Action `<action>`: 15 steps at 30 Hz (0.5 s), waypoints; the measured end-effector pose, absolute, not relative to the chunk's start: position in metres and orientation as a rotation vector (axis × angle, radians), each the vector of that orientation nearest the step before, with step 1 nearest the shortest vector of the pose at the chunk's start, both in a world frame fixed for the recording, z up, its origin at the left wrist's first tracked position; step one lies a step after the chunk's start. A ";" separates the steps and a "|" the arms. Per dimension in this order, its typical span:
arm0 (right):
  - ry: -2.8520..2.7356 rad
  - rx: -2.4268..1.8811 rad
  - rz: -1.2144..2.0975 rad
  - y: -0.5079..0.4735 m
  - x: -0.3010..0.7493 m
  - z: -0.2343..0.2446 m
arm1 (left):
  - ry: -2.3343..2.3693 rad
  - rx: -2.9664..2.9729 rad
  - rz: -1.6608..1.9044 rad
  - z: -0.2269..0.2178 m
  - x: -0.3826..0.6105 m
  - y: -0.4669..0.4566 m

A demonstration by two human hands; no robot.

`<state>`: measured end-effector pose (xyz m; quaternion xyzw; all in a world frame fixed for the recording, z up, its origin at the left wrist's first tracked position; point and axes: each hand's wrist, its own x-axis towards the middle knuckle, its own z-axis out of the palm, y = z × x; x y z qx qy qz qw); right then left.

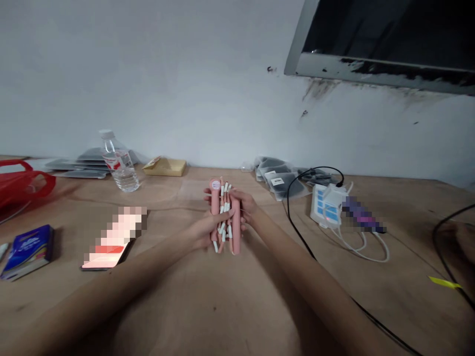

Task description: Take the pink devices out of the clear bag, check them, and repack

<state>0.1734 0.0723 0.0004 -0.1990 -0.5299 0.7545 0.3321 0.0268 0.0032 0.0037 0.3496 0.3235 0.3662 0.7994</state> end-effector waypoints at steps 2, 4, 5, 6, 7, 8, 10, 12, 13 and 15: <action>-1.401 -0.469 2.097 0.075 0.169 0.005 | 0.707 0.738 0.759 -0.001 0.025 0.005; -1.388 -0.492 2.103 0.074 0.166 0.006 | 0.700 0.713 0.743 -0.006 0.024 0.007; -1.375 -0.507 2.061 0.072 0.165 0.006 | 0.693 0.705 0.740 -0.009 0.025 0.007; -1.360 -0.511 2.000 0.071 0.164 0.007 | 0.690 0.701 0.738 -0.011 0.025 0.007; -1.348 -0.509 1.938 0.070 0.162 0.007 | 0.693 0.701 0.737 -0.013 0.026 0.007; -1.338 -0.503 1.887 0.069 0.161 0.007 | 0.703 0.703 0.732 -0.015 0.026 0.007; -1.316 -0.494 1.841 0.068 0.158 0.008 | 0.727 0.709 0.720 -0.016 0.027 0.006; -1.278 -0.494 1.856 0.066 0.155 0.010 | 0.729 0.713 0.714 -0.017 0.027 0.006; -1.245 -0.485 1.869 0.066 0.154 0.011 | 0.717 0.716 0.711 -0.017 0.027 0.006; -1.166 -0.455 1.913 0.064 0.152 0.013 | 0.685 0.730 0.688 -0.016 0.026 0.005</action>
